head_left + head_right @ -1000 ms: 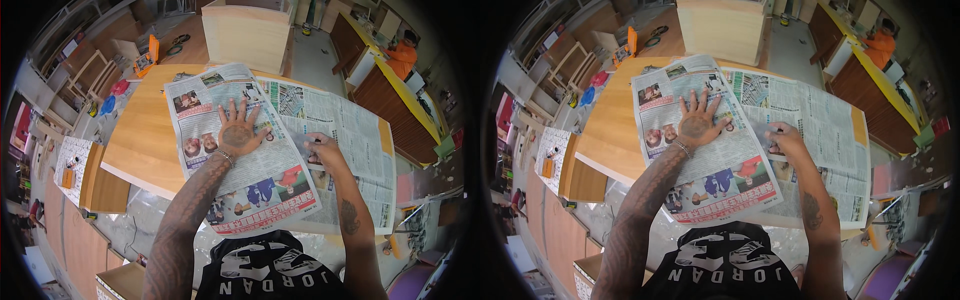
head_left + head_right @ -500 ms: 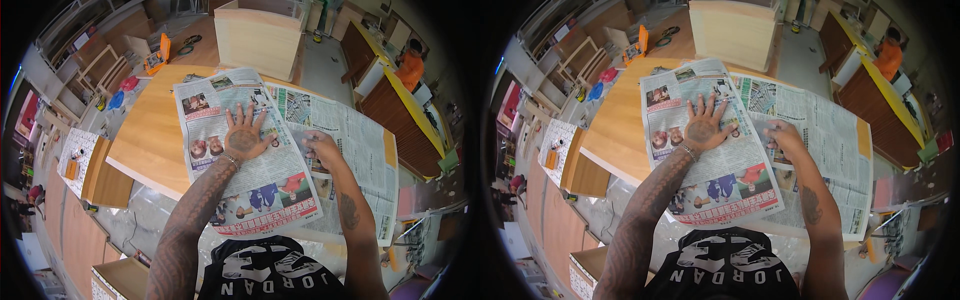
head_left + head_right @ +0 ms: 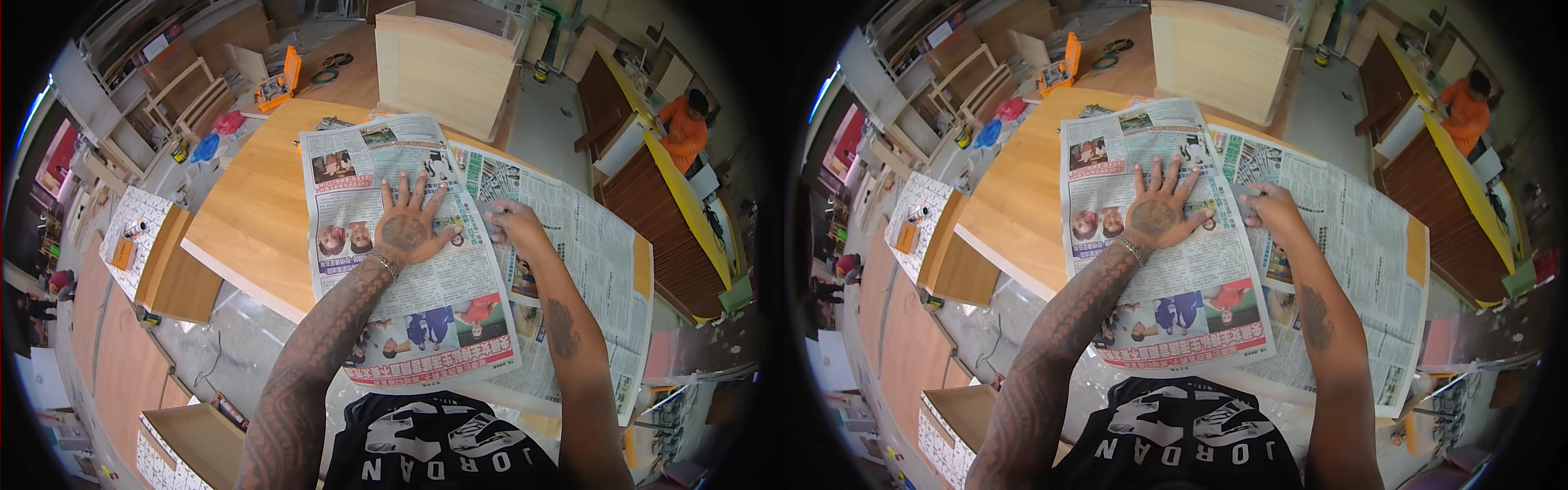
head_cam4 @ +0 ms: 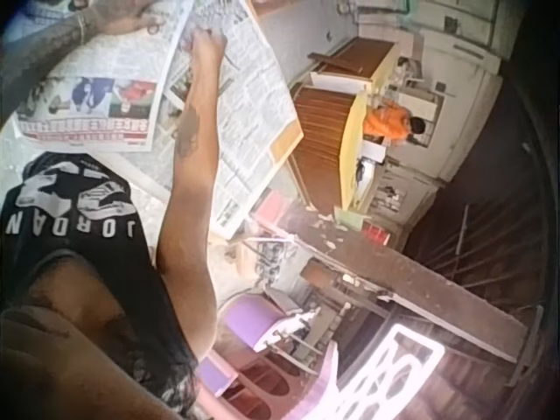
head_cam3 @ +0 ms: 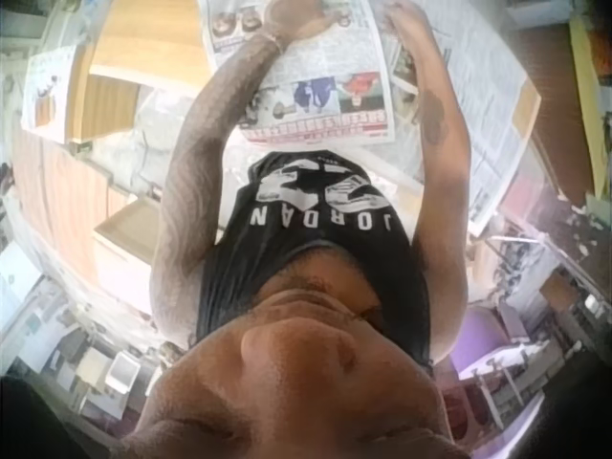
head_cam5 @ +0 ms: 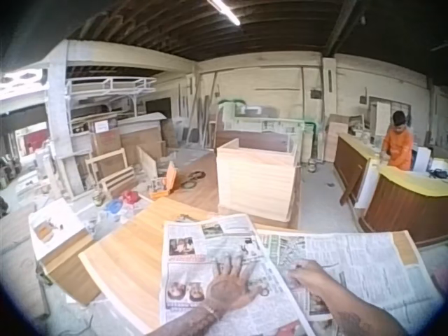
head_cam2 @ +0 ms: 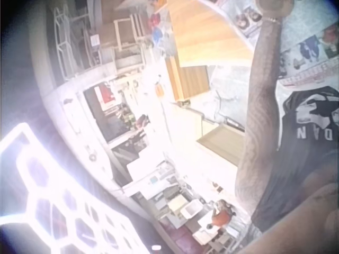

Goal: The person covers the wooden top of a white cabinet with sheets of newspaper and secures them along the edges with masking tape.

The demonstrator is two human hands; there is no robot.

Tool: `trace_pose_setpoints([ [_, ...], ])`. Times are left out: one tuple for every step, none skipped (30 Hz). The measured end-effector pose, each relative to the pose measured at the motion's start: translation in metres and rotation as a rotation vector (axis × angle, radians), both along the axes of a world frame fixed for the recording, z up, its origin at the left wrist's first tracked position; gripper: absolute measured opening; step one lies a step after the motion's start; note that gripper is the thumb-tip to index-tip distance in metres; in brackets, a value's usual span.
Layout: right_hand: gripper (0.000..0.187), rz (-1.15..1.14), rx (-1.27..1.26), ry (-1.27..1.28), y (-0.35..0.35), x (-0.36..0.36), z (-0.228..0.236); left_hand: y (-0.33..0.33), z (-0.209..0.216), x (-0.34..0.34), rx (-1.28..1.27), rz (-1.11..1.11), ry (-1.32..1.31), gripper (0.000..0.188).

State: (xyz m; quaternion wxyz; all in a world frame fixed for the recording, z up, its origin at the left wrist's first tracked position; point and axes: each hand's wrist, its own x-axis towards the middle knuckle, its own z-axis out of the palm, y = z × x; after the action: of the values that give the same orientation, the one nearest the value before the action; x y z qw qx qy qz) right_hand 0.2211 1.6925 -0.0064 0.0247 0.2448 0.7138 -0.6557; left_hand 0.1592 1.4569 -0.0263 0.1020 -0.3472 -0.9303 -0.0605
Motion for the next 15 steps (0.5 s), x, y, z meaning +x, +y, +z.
trace_pose_setpoints([
  [0.045,0.003,-0.026,0.022,-0.002,-0.01,0.0,0.0,0.001,0.0,0.015,-0.004,0.001,0.088],
  [0.045,0.003,-0.056,0.045,-0.003,-0.017,-0.002,0.0,0.001,-0.001,0.028,-0.011,0.003,0.088],
  [0.045,-0.002,-0.056,0.048,0.0,-0.021,-0.006,0.0,0.002,-0.001,0.028,-0.016,0.005,0.088],
  [0.045,-0.086,-0.049,0.052,0.004,-0.024,-0.01,0.002,0.003,-0.002,0.032,-0.022,-0.021,0.088],
  [0.045,-0.159,-0.046,0.055,0.004,-0.026,-0.011,0.0,0.004,-0.002,0.034,-0.017,-0.048,0.088],
  [0.045,-0.154,-0.049,0.055,0.007,-0.024,-0.012,0.0,0.004,-0.001,0.031,-0.012,-0.047,0.088],
  [0.044,-0.137,-0.047,0.06,0.011,-0.02,-0.013,0.0,0.004,0.0,0.016,-0.011,-0.019,0.087],
  [0.044,-0.117,-0.045,0.066,0.011,-0.017,-0.01,-0.001,0.004,0.001,0.0,-0.009,0.009,0.087],
  [0.044,-0.11,-0.048,0.066,0.009,-0.019,-0.007,-0.001,0.004,0.0,-0.003,-0.002,0.01,0.087],
  [0.043,-0.061,-0.042,0.052,0.007,-0.024,-0.004,-0.003,0.004,-0.001,0.0,-0.005,0.017,0.087],
  [0.043,-0.019,-0.032,0.038,0.006,-0.027,-0.001,-0.001,0.004,-0.002,0.006,-0.014,0.024,0.086],
  [0.043,-0.016,-0.034,0.039,0.005,-0.033,-0.001,-0.001,0.004,-0.002,0.005,-0.012,0.025,0.086],
  [0.043,0.014,-0.059,0.053,0.003,-0.041,-0.002,-0.001,0.004,-0.002,-0.003,-0.004,0.025,0.086],
  [0.043,0.038,-0.083,0.069,0.005,-0.049,-0.004,0.001,0.004,-0.002,-0.01,-0.003,0.027,0.085],
  [0.043,0.035,-0.083,0.073,0.01,-0.057,-0.007,0.002,0.004,-0.003,-0.01,-0.007,0.031,0.085],
])
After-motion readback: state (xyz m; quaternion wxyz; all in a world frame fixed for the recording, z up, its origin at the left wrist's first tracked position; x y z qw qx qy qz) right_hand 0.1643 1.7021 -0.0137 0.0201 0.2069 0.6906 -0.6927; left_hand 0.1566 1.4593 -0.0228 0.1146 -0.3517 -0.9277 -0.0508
